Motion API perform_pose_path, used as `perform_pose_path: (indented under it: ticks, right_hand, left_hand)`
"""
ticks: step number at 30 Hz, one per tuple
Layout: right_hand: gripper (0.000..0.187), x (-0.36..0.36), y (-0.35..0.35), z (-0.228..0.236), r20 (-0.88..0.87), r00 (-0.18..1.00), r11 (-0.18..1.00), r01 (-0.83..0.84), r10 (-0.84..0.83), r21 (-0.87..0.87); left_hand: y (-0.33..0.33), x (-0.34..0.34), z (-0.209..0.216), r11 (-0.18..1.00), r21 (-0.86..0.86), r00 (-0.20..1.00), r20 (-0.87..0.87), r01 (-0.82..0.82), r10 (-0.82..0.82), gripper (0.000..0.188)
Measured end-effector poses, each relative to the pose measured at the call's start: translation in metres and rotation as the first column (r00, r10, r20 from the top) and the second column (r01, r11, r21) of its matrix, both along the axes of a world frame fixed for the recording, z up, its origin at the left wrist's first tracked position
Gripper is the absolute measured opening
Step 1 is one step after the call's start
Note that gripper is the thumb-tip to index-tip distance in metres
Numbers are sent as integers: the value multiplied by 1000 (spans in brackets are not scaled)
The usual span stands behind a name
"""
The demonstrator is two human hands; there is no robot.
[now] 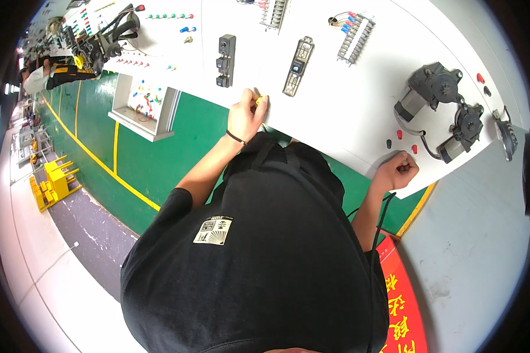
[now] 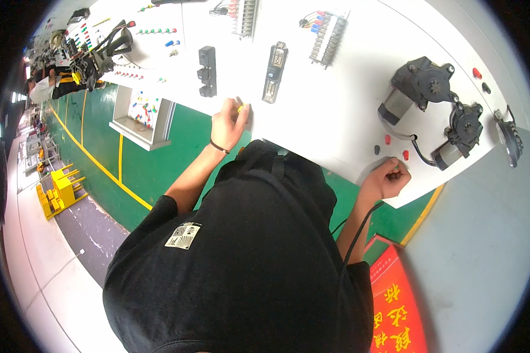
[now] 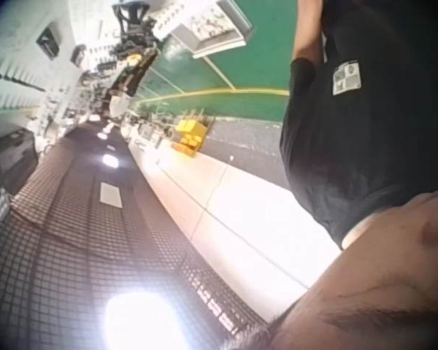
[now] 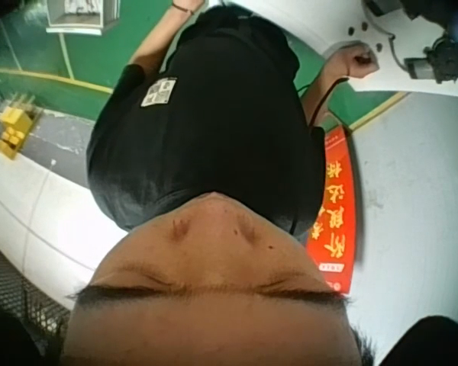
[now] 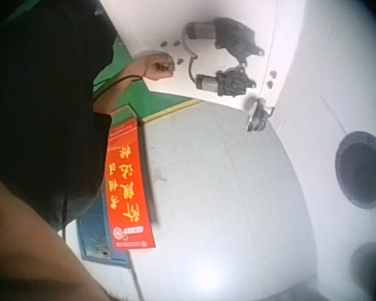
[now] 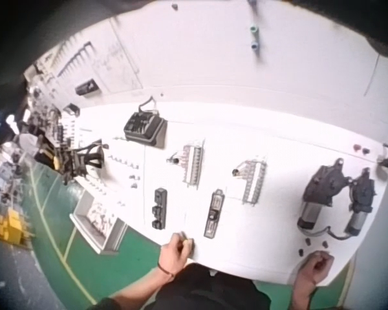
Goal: Assemble electrical components and small mechanical parts on a training workbench.
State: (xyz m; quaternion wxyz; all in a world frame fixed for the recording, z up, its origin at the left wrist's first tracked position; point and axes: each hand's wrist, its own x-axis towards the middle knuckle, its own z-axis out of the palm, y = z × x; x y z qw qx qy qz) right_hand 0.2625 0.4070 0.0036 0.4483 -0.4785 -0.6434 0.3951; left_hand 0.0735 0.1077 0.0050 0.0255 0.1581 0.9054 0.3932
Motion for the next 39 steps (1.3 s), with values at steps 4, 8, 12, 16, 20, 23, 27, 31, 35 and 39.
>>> perform_pose_path:
  ticks: [4, 8, 12, 16, 20, 23, 27, 31, 35, 39]
  right_hand:
    - [13, 2, 1, -4, 20, 1000, 1000, 5, -5, 18]
    - [12, -3, -2, 0, 11, 1000, 1000, 15, -15, 28]
    - [12, -3, -2, 2, -2, 1000, 999, 8, -8, 36]
    - [12, -4, -3, 2, 7, 1000, 999, 3, -3, 45]
    - [12, -5, -3, 3, -4, 1000, 999, 9, -9, 40]
    - [12, 0, -1, -2, 66, 998, 997, 13, -18, 72]
    - [14, -3, -4, 2, -10, 1000, 998, -9, 9, 59]
    - [11, -4, -4, 1, 15, 1000, 998, 20, -21, 60]
    - [12, -2, -3, -1, 8, 1000, 999, 13, -13, 41]
    - [12, -3, -5, 1, 12, 1000, 999, 12, -12, 45]
  left_hand:
    - [9, 4, 19, 997, 70, 998, -60, 21, -17, 22]
    - [-4, -3, 0, 995, -85, 988, -139, 49, -61, 23]
    - [5, 0, 13, 1000, -9, 999, -31, -13, 13, 23]
    - [1, 1, 8, 997, 35, 997, -57, 63, -61, 23]
    - [-4, -4, 4, 992, -112, 987, -145, 59, -75, 22]
    - [4, -3, 9, 997, -67, 995, -94, 29, -35, 21]
    - [2, 1, 16, 997, 28, 994, -81, 70, -67, 23]
    - [-3, -1, 1, 998, -2, 991, -120, 56, -56, 22]
    - [7, 1, 17, 1000, 11, 999, -45, 3, -2, 21]
    - [-4, 0, 6, 994, -63, 990, -104, 89, -96, 23]
